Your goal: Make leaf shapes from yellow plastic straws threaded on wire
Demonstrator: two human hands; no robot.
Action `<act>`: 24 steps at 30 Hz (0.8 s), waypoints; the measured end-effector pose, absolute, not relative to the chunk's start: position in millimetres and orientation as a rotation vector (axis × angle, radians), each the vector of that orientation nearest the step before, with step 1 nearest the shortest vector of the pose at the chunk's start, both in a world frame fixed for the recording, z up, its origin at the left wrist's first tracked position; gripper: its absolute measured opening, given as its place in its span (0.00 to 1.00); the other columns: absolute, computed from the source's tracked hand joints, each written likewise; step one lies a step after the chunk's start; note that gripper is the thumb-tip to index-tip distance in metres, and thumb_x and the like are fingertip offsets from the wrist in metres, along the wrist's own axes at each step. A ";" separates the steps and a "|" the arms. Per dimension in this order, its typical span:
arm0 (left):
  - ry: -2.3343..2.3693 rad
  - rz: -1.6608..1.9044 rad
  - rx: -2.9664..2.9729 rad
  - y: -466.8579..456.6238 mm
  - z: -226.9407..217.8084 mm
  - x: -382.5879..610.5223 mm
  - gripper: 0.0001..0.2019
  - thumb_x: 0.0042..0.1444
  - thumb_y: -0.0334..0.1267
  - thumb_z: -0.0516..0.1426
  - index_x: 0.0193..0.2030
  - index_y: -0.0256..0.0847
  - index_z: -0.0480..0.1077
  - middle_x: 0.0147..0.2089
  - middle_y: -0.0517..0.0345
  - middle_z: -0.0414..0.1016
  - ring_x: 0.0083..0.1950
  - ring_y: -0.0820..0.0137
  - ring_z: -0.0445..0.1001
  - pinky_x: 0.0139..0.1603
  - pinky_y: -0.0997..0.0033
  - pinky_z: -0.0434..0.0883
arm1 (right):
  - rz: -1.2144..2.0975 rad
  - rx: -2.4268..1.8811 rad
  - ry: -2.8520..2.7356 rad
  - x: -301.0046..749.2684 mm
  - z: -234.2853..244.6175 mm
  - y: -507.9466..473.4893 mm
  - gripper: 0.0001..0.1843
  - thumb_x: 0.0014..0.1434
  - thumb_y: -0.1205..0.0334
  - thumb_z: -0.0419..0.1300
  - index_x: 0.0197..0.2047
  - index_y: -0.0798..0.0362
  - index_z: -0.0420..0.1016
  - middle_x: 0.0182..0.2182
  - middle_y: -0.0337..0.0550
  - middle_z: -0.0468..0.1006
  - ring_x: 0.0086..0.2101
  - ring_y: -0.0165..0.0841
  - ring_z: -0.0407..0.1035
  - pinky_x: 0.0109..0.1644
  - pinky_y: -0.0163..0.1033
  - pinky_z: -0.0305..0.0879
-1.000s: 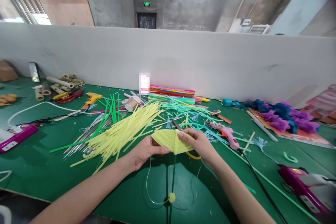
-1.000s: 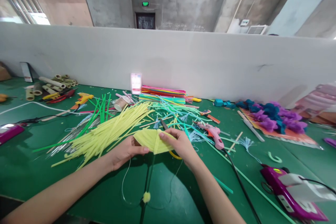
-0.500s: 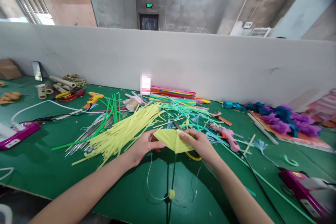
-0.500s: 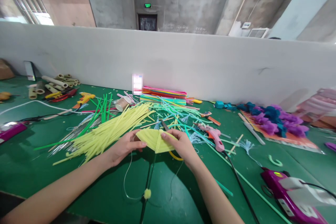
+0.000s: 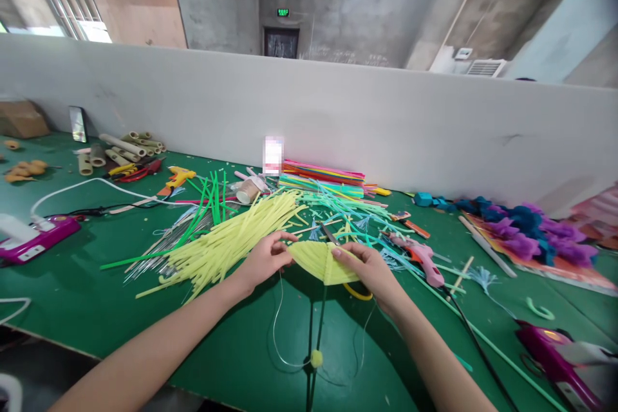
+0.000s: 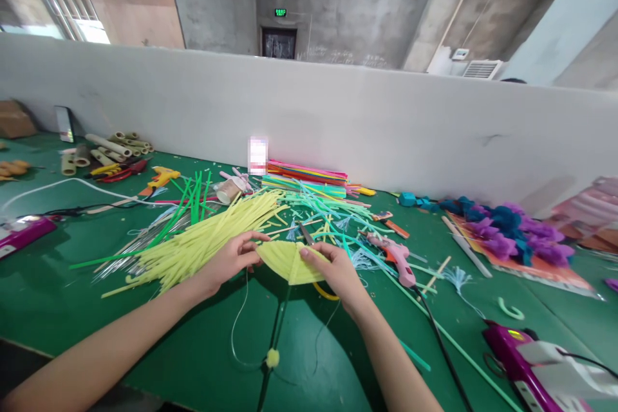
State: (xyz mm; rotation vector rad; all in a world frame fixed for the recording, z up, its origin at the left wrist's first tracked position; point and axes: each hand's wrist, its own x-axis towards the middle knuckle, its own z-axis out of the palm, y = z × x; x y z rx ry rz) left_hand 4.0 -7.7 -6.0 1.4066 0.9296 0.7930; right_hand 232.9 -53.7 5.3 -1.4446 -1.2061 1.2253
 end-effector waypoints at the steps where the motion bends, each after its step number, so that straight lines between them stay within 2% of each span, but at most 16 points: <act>1: 0.926 0.756 1.404 -6.5 -5.6 2.4 0.19 0.48 0.37 0.60 0.49 0.39 0.67 0.30 0.59 0.73 0.33 0.70 0.71 0.30 0.74 0.65 | 1.221 -1.450 -1.205 232.4 5.3 -53.7 0.21 0.46 0.43 0.66 0.30 0.54 0.74 0.25 0.38 0.75 0.25 0.30 0.67 0.29 0.34 0.59; 5: 0.849 0.665 1.335 -5.1 -3.5 -1.0 0.24 0.46 0.37 0.62 0.52 0.39 0.65 0.37 0.53 0.77 0.36 0.68 0.73 0.35 0.71 0.66 | 1.224 -1.450 -1.198 231.0 5.9 -53.5 0.22 0.45 0.42 0.66 0.30 0.53 0.74 0.26 0.39 0.76 0.26 0.31 0.67 0.30 0.35 0.60; 10: 0.817 0.709 1.297 -5.8 -2.3 0.0 0.24 0.46 0.37 0.62 0.51 0.39 0.66 0.41 0.51 0.76 0.38 0.68 0.73 0.35 0.71 0.66 | 1.228 -1.447 -1.208 231.5 6.2 -53.5 0.21 0.45 0.42 0.66 0.30 0.53 0.74 0.25 0.38 0.75 0.25 0.31 0.66 0.29 0.35 0.59; 24: 0.732 0.751 1.303 -5.3 -1.5 -3.4 0.23 0.49 0.37 0.62 0.53 0.40 0.66 0.39 0.53 0.75 0.37 0.69 0.72 0.36 0.71 0.66 | 1.228 -1.449 -1.260 233.9 3.4 -52.8 0.22 0.48 0.41 0.65 0.32 0.53 0.76 0.26 0.38 0.76 0.27 0.31 0.67 0.31 0.34 0.58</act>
